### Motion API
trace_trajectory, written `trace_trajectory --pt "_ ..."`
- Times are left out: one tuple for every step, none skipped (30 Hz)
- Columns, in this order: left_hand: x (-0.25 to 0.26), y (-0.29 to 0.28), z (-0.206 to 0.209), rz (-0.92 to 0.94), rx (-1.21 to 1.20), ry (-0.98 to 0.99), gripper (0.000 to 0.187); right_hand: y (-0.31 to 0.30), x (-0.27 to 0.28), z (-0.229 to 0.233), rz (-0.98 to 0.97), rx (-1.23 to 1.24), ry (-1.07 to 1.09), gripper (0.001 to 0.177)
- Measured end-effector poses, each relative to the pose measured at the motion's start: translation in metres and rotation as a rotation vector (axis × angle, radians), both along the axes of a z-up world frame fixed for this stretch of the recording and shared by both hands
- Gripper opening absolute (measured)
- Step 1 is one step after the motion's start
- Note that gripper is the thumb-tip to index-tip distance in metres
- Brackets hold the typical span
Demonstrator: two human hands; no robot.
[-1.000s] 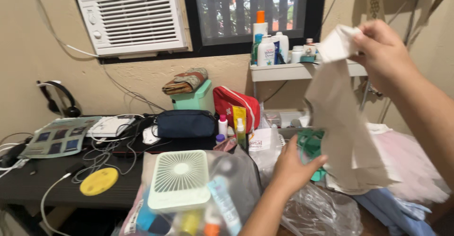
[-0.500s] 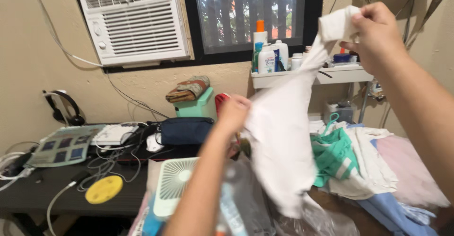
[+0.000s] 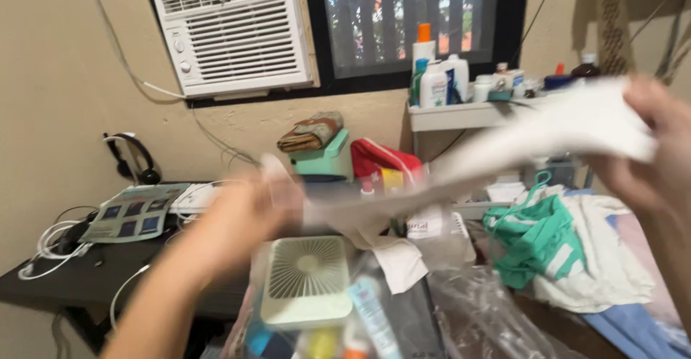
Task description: The person places a small fan and folded white cloth into a clear plastic bag, then ties the bag closed. They then fold a green cloth and place it into another plastic bag.
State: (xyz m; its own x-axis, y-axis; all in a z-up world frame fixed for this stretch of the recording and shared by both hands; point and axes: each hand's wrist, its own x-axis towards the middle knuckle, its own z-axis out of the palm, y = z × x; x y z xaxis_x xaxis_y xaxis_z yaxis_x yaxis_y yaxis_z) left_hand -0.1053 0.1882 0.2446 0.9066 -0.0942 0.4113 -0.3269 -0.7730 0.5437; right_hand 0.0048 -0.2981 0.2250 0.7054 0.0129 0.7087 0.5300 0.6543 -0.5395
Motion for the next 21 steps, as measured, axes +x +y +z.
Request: trace_trajectory --pt "-0.012 0.001 -0.029 0.090 0.136 0.164 0.021 -0.004 -0.003 -0.020 0.032 -0.021 0.053 0.016" --pt "-0.026 0.001 -0.060 -0.085 0.199 0.083 0.027 -0.008 -0.008 -0.043 -0.092 -0.116 0.172 0.020" --pt "-0.029 0.003 -0.083 -0.262 0.263 -0.001 0.034 -0.007 -0.009 -0.064 -0.082 -0.202 0.233 0.022" --pt "-0.027 0.003 -0.102 -0.325 0.320 0.144 0.027 -0.004 -0.007 -0.083 -0.067 -0.287 0.292 0.025" --pt "-0.022 0.004 -0.116 -0.387 0.370 0.288 0.021 -0.001 -0.003 -0.099 -0.052 -0.290 0.347 0.022" --pt "-0.016 0.009 -0.125 -0.319 0.304 0.300 0.021 0.004 0.003 -0.112 -0.037 -0.294 0.401 0.019" --pt "-0.011 0.013 -0.131 -0.253 0.236 0.310 0.021 0.008 0.011 -0.119 -0.024 -0.299 0.455 0.017" --pt "-0.006 0.016 -0.134 -0.187 0.169 0.320 0.021 0.013 0.021 -0.121 -0.025 -0.283 0.474 0.017" --pt "-0.001 0.019 -0.134 -0.121 0.102 0.326 0.022 0.020 0.034 -0.120 -0.026 -0.266 0.492 0.018" --pt "0.003 0.021 -0.133 -0.055 0.036 0.332 0.022 0.029 0.046 -0.116 -0.028 -0.249 0.509 0.018" --pt "0.006 0.023 -0.130 0.012 -0.030 0.337 0.023 0.040 0.060 -0.111 -0.046 -0.237 0.527 0.017" --pt "0.011 0.024 -0.126 0.074 -0.053 0.244 0.024 0.052 0.073 -0.104 -0.063 -0.225 0.544 0.016" --pt "0.019 0.024 -0.118 0.136 -0.072 0.149 0.025 0.067 0.084 -0.098 -0.044 -0.216 0.524 0.015" --pt "0.024 0.024 -0.112 0.198 -0.092 0.053 0.026 0.081 0.094 -0.092 -0.025 -0.206 0.504 0.014" --pt "0.030 0.022 -0.108 0.316 -0.071 0.097 0.028 0.098 0.105 -0.087 -0.019 -0.191 0.510 0.014" --pt "0.039 0.016 -0.106 0.434 -0.050 0.140 0.029 0.114 0.113 -0.085 -0.013 -0.176 0.515 0.014" --pt "0.044 0.013 -0.105 0.553 -0.029 0.182 0.031 0.127 0.120 -0.085 -0.010 -0.226 0.520 0.013" --pt "0.046 0.012 -0.105 0.574 0.087 0.168 0.041 0.141 0.127 -0.086 -0.008 -0.276 0.524 0.011" --pt "0.047 0.009 -0.109 0.592 0.204 0.156 0.052 0.152 0.133 -0.088 -0.006 -0.327 0.530 0.010" --pt "0.046 0.008 -0.112 0.607 0.321 0.145 0.064 0.161 0.135 -0.094 -0.006 -0.374 0.533 0.011" --pt "0.043 0.008 -0.116 0.606 0.353 0.173 0.062 0.169 0.137 -0.099 -0.006 -0.421 0.532 0.011"
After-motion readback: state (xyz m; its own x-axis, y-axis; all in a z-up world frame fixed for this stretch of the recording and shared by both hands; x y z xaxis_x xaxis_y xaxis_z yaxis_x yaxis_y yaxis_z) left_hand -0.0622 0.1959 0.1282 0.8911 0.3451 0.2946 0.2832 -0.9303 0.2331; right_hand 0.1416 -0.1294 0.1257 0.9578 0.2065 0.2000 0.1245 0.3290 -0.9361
